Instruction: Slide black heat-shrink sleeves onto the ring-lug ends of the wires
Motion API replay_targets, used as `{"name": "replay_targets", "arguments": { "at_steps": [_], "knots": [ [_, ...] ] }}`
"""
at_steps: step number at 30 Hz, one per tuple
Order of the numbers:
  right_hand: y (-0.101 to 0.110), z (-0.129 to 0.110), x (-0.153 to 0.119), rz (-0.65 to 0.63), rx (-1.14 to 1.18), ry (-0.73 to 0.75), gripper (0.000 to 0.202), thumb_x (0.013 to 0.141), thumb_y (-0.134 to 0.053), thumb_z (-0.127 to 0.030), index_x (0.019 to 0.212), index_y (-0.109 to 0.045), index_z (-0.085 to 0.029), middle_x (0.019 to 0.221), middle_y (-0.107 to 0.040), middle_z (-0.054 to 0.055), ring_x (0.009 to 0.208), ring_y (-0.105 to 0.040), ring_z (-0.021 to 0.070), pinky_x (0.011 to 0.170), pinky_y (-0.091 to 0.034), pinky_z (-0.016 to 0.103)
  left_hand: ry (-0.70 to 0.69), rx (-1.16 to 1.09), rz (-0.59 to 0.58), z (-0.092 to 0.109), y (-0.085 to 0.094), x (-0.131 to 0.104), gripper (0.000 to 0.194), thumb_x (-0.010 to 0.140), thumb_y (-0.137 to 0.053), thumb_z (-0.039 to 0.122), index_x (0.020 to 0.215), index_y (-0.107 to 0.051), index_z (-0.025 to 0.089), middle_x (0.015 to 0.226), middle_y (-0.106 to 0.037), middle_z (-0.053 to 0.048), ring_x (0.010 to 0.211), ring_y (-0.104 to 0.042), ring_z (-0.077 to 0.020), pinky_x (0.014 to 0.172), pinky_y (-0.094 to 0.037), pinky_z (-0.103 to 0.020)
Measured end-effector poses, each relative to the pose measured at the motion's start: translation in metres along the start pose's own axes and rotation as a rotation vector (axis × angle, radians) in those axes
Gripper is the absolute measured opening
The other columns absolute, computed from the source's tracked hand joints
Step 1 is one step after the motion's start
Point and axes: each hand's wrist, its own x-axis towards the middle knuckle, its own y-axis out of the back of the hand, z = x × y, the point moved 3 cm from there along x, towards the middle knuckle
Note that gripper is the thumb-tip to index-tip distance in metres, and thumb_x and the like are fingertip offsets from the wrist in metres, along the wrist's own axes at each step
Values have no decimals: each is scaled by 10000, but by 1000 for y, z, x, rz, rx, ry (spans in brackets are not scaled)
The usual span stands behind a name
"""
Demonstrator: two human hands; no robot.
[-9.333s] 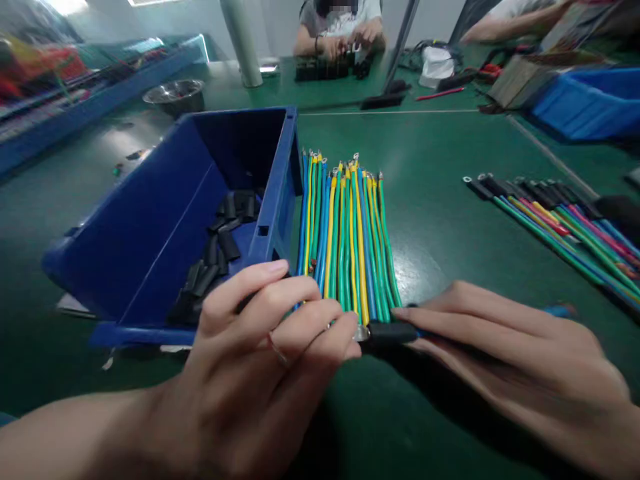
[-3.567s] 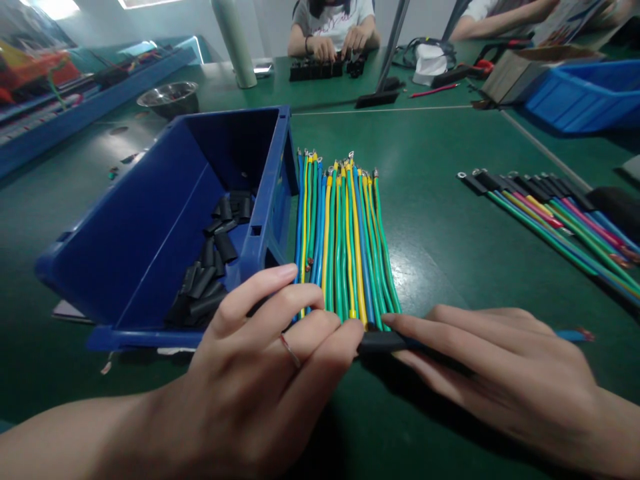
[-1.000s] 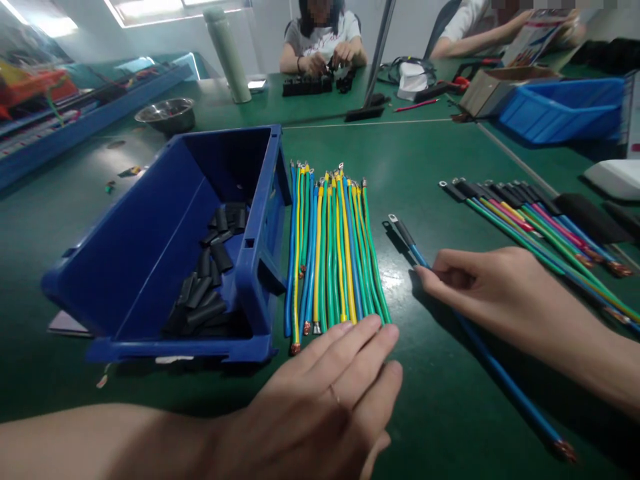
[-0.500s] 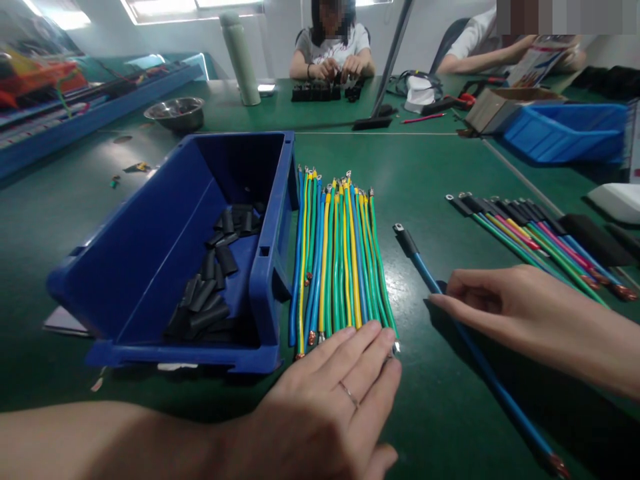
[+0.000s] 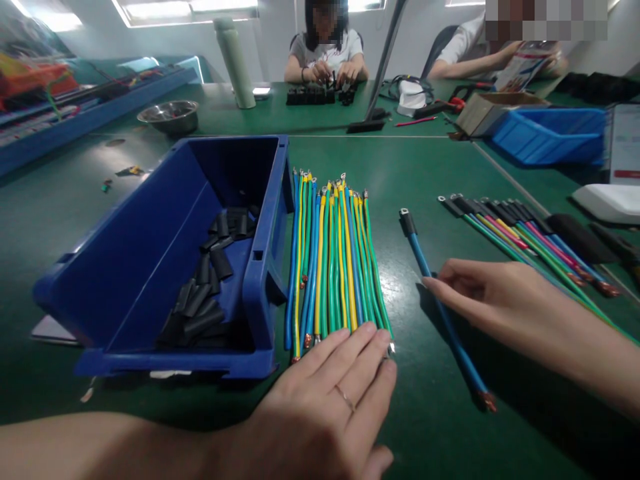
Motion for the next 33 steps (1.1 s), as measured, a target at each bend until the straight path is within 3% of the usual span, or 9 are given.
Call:
{"name": "replay_targets", "arguments": {
  "at_steps": [4,8,13,23,33],
  "knots": [
    [1,5,1,-44,18,13,888,866,-367,-1115,620,-636,-305,503,-585,31,453,-541,216,488,-343,354,-6,23,-14,0,-1,-1,550,1183,-611,442,1584,-657,69,1748,-630,-166,1697,-535,-258,1433,-401,-367],
    [6,5,5,57,11,2,901,874,-318,-1141,626,-565,-311,501,-569,25,466,-547,216,528,-368,360,-12,31,-57,1,-1,-1,571,1153,-654,453,1587,-666,82,1747,-632,-162,1670,-571,-259,1393,-473,-370],
    [12,6,8,187,-48,-34,942,831,-243,-1177,703,-582,-308,580,-618,47,531,-591,242,557,-376,378,12,29,2,0,1,-2,535,1183,-593,466,1576,-673,112,1732,-655,-127,1671,-568,-234,1390,-472,-357],
    [14,28,3,210,-210,-138,631,960,-392,-857,863,-666,-297,683,-686,68,645,-656,290,617,-361,395,3,19,26,-1,-2,-4,522,1190,-569,441,1576,-668,103,1745,-642,-130,1678,-561,-240,1375,-497,-370],
    [31,46,6,178,-350,-237,505,893,-577,-778,810,-730,-303,715,-739,99,660,-687,325,619,-408,414,-9,0,2,-3,-1,-5,548,1176,-596,438,1604,-649,99,1768,-614,-138,1685,-553,-255,1378,-504,-385]
  ]
}}
